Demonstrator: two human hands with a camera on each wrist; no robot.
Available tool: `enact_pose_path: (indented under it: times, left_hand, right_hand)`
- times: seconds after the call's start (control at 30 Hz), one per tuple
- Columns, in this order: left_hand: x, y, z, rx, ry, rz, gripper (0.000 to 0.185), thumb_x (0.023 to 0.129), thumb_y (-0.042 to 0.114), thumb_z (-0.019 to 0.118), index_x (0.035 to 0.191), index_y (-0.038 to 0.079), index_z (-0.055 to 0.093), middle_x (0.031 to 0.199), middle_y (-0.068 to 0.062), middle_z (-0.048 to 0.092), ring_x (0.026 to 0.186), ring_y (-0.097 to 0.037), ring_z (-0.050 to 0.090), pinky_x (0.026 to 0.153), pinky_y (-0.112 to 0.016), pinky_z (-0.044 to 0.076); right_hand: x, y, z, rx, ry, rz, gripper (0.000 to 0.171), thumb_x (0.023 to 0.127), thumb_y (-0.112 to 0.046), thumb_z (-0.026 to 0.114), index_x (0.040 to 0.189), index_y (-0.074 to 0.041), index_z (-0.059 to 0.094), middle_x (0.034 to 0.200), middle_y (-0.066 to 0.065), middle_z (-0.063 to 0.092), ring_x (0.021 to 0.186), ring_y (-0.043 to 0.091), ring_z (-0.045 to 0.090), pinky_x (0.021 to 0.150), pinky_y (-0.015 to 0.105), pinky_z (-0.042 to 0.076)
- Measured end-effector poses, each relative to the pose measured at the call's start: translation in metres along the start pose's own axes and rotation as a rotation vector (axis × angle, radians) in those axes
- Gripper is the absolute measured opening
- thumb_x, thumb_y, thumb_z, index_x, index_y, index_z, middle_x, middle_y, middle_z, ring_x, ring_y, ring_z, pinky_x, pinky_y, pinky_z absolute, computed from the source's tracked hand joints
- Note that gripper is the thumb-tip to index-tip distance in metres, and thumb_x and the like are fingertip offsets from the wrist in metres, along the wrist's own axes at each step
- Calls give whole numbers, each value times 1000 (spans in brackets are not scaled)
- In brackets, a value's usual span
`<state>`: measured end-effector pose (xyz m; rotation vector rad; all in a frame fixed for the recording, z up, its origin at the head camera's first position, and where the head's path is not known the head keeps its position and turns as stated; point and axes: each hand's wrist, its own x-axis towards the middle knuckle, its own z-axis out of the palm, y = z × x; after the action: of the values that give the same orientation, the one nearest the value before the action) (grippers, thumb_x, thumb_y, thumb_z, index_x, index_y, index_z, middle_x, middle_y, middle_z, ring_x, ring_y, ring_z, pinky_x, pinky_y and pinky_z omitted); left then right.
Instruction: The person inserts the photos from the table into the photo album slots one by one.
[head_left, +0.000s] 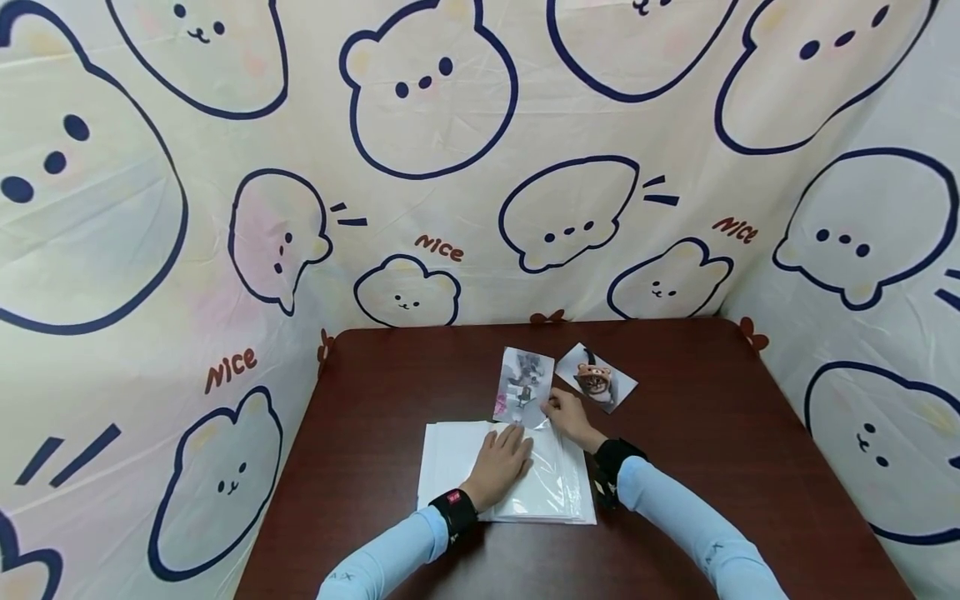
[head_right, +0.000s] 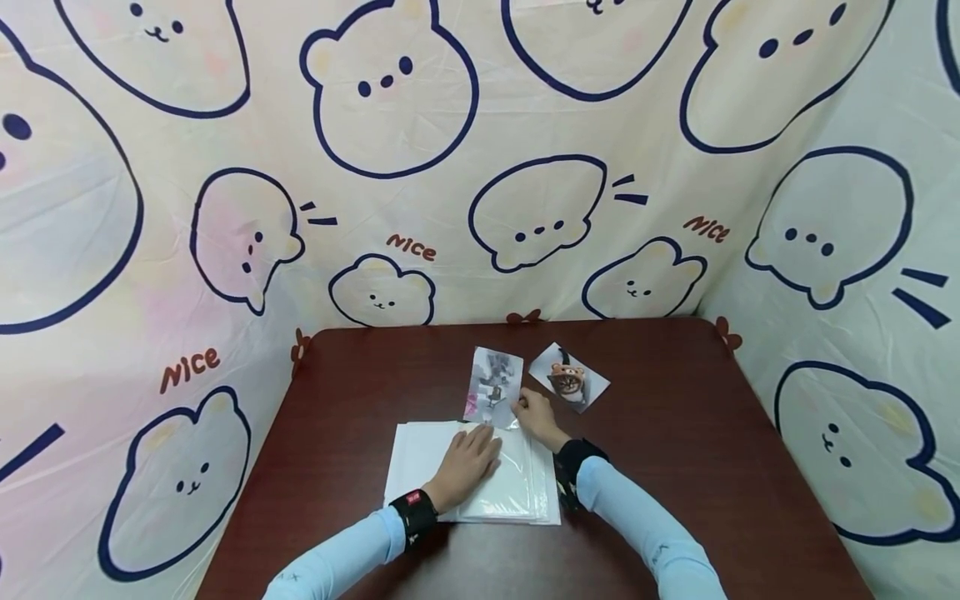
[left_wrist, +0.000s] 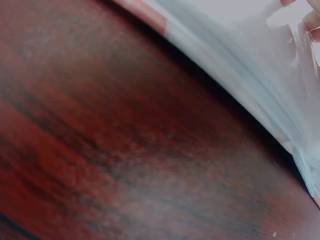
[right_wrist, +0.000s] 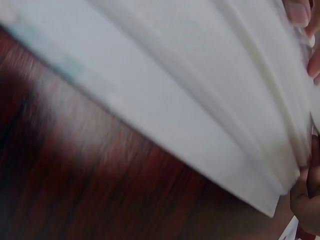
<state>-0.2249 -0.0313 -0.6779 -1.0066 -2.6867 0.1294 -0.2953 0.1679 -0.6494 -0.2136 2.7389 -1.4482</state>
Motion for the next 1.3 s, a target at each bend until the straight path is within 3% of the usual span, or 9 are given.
enact_pose_path:
  times: [0.2,0.43,0.63,0.8,0.97,1.07,1.13,1.23,1.3]
  left_hand:
    - [0,0,1,-7,-8,-4,43,102,40,38,141,22,47,149,-9,40,138,-24,36,102,-45,39]
    - [1,0,2,5,10,-4,45,101,41,40,142,23,44,148,-10,41,137,-26,37,101,-45,40]
    - [0,3,5,-12,-35,-19,46,103,42,36,145,23,41,150,-10,38,139,-25,34,103,-45,38]
    - [-1,4,4,-21,-11,-39,46,102,42,39,143,23,43,146,-12,42,136,-28,38,103,-45,38]
    - [0,3,0,-37,-15,-42,44,102,41,38,142,23,45,146,-12,42,135,-28,38,104,-45,38]
    - [0,3,0,-47,-15,-39,42,102,40,38,140,23,47,146,-12,43,135,-29,39,103,-46,38]
    - [0,3,0,-53,-12,-36,41,102,40,39,139,23,48,146,-13,43,135,-29,39,103,-46,38]
    - [-1,2,1,-63,5,-28,39,102,39,41,136,22,50,145,-14,44,134,-30,40,102,-46,39]
    - [-2,1,1,-72,8,-28,39,101,38,42,136,22,50,145,-14,44,134,-31,40,102,-47,39]
  right_hand:
    - [2,3,-8,-89,18,23,19,92,-8,60,77,-5,48,61,1,43,53,14,36,55,28,29]
    - [4,2,-15,-71,-99,32,20,91,-6,60,75,-3,48,61,1,43,52,15,36,54,29,30]
    - [4,5,-16,-45,-109,33,25,92,-5,59,73,-6,42,59,0,37,50,14,32,53,27,28]
    - [3,2,-14,-35,-132,48,22,91,-5,59,75,-4,44,59,-1,37,52,13,33,53,27,29]
    - [6,1,-23,-60,-211,38,15,91,-5,58,79,-2,51,62,0,44,54,14,37,54,28,31]
    - [12,-2,-29,-75,-297,36,10,89,-4,60,93,4,58,71,7,54,60,17,46,56,29,37]
    - [16,-5,-30,-30,-336,72,27,88,-4,63,111,7,56,89,14,60,73,21,54,63,30,42]
    - [26,-8,-31,137,-338,160,61,87,-4,65,139,7,35,121,26,53,101,31,57,80,37,49]
    - [33,-8,-31,241,-285,201,73,90,-4,62,148,1,19,130,32,43,109,36,53,86,42,49]
